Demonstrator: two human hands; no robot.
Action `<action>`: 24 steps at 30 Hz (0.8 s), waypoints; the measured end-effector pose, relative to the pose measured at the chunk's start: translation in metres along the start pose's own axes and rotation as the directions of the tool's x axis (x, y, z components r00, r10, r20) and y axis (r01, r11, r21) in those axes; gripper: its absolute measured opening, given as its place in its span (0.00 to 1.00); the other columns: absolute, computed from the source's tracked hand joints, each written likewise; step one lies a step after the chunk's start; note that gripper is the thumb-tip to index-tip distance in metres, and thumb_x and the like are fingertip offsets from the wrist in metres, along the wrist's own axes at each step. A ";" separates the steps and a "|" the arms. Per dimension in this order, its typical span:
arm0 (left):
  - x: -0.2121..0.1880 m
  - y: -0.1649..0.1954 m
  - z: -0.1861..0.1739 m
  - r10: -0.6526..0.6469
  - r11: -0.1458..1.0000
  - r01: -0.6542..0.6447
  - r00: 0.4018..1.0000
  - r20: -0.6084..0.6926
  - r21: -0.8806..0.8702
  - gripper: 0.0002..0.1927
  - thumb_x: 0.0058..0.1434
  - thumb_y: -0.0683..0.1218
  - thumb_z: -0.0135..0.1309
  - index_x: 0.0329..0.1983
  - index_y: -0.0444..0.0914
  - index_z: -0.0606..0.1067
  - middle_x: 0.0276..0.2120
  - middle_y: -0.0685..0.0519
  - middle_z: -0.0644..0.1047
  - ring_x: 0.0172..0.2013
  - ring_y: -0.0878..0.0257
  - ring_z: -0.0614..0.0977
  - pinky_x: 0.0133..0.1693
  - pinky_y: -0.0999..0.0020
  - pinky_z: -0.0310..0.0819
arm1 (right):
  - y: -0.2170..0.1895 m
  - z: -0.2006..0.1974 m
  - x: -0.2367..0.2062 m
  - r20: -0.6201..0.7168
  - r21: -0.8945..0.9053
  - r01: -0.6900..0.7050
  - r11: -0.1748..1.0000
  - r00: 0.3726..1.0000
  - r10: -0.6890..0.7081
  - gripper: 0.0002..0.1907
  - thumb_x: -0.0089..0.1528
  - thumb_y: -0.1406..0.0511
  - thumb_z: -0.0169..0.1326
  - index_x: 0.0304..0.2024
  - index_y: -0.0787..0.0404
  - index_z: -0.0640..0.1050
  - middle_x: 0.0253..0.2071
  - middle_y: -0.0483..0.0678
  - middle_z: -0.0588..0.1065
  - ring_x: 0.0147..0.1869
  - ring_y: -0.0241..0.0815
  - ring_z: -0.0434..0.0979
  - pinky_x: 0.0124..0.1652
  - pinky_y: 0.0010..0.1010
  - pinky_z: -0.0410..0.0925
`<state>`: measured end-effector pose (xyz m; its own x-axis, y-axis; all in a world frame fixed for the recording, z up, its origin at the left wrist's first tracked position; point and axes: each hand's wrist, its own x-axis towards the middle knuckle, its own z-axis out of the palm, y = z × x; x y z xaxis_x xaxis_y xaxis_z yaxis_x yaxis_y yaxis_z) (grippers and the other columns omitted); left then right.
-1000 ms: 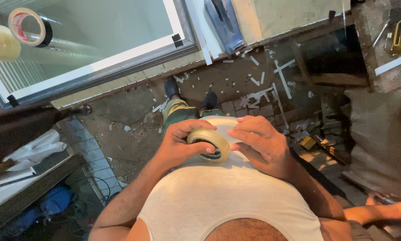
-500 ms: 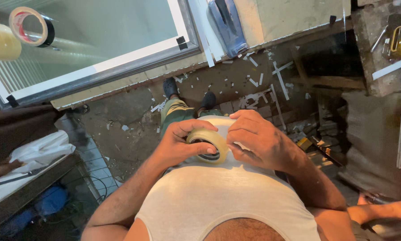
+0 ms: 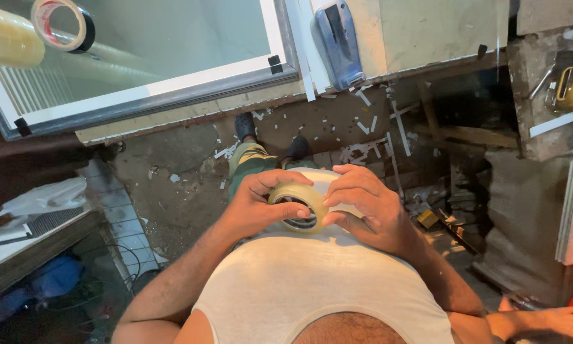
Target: The person measures and cuts white plastic strips to fit the edges of a glass display case, then secures the strips with black tape. The person uses shears to trim the strips and applies tape to hold them in place along the frame.
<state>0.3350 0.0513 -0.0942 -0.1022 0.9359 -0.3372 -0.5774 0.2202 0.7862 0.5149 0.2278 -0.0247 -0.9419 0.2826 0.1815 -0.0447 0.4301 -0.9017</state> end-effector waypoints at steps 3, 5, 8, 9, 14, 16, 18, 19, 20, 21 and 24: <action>-0.002 0.001 0.000 0.014 1.000 -0.014 1.000 -0.004 0.013 0.21 0.57 0.36 0.68 0.54 0.33 0.78 0.43 0.52 0.83 0.42 0.70 0.83 0.45 0.73 0.80 | -0.002 0.003 0.000 -0.021 0.013 0.013 1.000 1.000 -0.013 0.14 0.57 0.68 0.68 0.43 0.62 0.77 0.43 0.46 0.77 0.50 0.42 0.80 0.66 0.51 0.69; -0.005 0.002 0.000 0.022 0.999 -0.021 1.000 -0.011 0.033 0.21 0.57 0.36 0.68 0.54 0.33 0.78 0.42 0.52 0.83 0.42 0.70 0.83 0.43 0.74 0.80 | -0.002 0.006 0.000 -0.026 0.022 0.010 1.000 1.000 -0.010 0.14 0.57 0.67 0.68 0.42 0.62 0.78 0.42 0.45 0.77 0.49 0.40 0.80 0.66 0.51 0.69; -0.008 0.003 -0.001 0.023 0.999 -0.023 1.000 -0.008 0.035 0.21 0.58 0.36 0.68 0.54 0.33 0.78 0.42 0.52 0.84 0.41 0.70 0.83 0.43 0.74 0.79 | -0.002 0.008 0.000 -0.018 0.037 0.021 0.999 1.000 -0.020 0.14 0.57 0.67 0.68 0.41 0.61 0.78 0.42 0.46 0.77 0.49 0.41 0.79 0.67 0.51 0.69; -0.009 0.003 0.000 0.021 0.999 -0.021 1.000 -0.007 0.032 0.20 0.58 0.37 0.68 0.54 0.33 0.78 0.42 0.52 0.84 0.42 0.70 0.83 0.43 0.74 0.79 | -0.002 0.009 0.000 -0.016 0.040 0.029 0.999 0.999 -0.029 0.14 0.57 0.67 0.68 0.41 0.61 0.78 0.42 0.46 0.76 0.49 0.41 0.79 0.67 0.51 0.69; -0.011 0.003 0.001 0.039 0.998 -0.039 0.999 -0.010 0.042 0.20 0.58 0.37 0.68 0.54 0.34 0.78 0.43 0.52 0.83 0.43 0.70 0.83 0.45 0.73 0.80 | -0.001 0.010 0.000 0.003 0.069 0.024 0.997 1.000 -0.024 0.14 0.56 0.67 0.69 0.40 0.60 0.78 0.43 0.45 0.76 0.49 0.40 0.78 0.70 0.52 0.68; -0.011 0.003 0.001 0.034 0.998 -0.032 0.999 -0.020 0.053 0.21 0.57 0.37 0.68 0.54 0.34 0.78 0.44 0.53 0.84 0.43 0.70 0.84 0.46 0.73 0.81 | -0.001 0.011 0.000 -0.058 0.017 0.047 0.999 0.997 -0.046 0.14 0.56 0.67 0.69 0.39 0.59 0.77 0.45 0.47 0.76 0.52 0.42 0.77 0.69 0.53 0.67; -0.011 0.004 0.002 0.023 0.996 -0.019 0.998 -0.054 0.086 0.21 0.56 0.37 0.68 0.54 0.34 0.78 0.43 0.53 0.83 0.43 0.70 0.84 0.45 0.73 0.81 | 0.000 0.011 -0.001 -0.076 -0.018 0.078 0.997 0.994 -0.080 0.15 0.55 0.68 0.70 0.39 0.58 0.76 0.47 0.47 0.75 0.53 0.43 0.78 0.68 0.53 0.66; -0.011 0.004 0.002 0.034 0.996 -0.030 0.998 -0.050 0.081 0.21 0.57 0.37 0.68 0.54 0.34 0.78 0.43 0.53 0.83 0.43 0.70 0.84 0.45 0.73 0.81 | 0.001 0.012 -0.001 -0.068 -0.034 0.107 0.994 0.992 -0.110 0.15 0.55 0.69 0.70 0.39 0.58 0.76 0.47 0.47 0.76 0.54 0.43 0.78 0.68 0.54 0.66; -0.011 0.004 0.002 0.047 0.996 -0.043 0.998 -0.044 0.076 0.21 0.57 0.36 0.68 0.54 0.34 0.79 0.44 0.53 0.83 0.43 0.70 0.83 0.46 0.73 0.80 | 0.002 0.012 -0.002 -0.060 -0.053 0.137 0.989 0.988 -0.140 0.15 0.55 0.70 0.70 0.39 0.58 0.76 0.47 0.47 0.76 0.54 0.42 0.78 0.68 0.54 0.66; -0.011 0.004 0.002 0.051 0.997 -0.049 0.998 -0.037 0.067 0.21 0.57 0.36 0.68 0.54 0.34 0.79 0.44 0.53 0.83 0.43 0.70 0.83 0.46 0.73 0.80 | 0.003 0.012 -0.002 -0.051 -0.050 0.135 0.990 0.989 -0.137 0.15 0.55 0.71 0.70 0.40 0.58 0.76 0.47 0.47 0.76 0.54 0.42 0.78 0.68 0.54 0.66; -0.011 0.003 0.001 0.032 0.998 -0.030 0.999 -0.041 0.050 0.21 0.57 0.37 0.68 0.53 0.34 0.79 0.43 0.53 0.84 0.43 0.70 0.83 0.45 0.73 0.80 | 0.007 0.013 -0.003 -0.035 -0.039 0.117 0.992 0.992 -0.118 0.16 0.56 0.72 0.69 0.40 0.58 0.75 0.46 0.45 0.76 0.54 0.41 0.78 0.69 0.54 0.67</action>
<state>0.3355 0.0422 -0.0874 -0.1542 0.9303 -0.3327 -0.5331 0.2052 0.8208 0.5137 0.2188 -0.0362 -0.9177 0.2599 0.3004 -0.1414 0.4932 -0.8584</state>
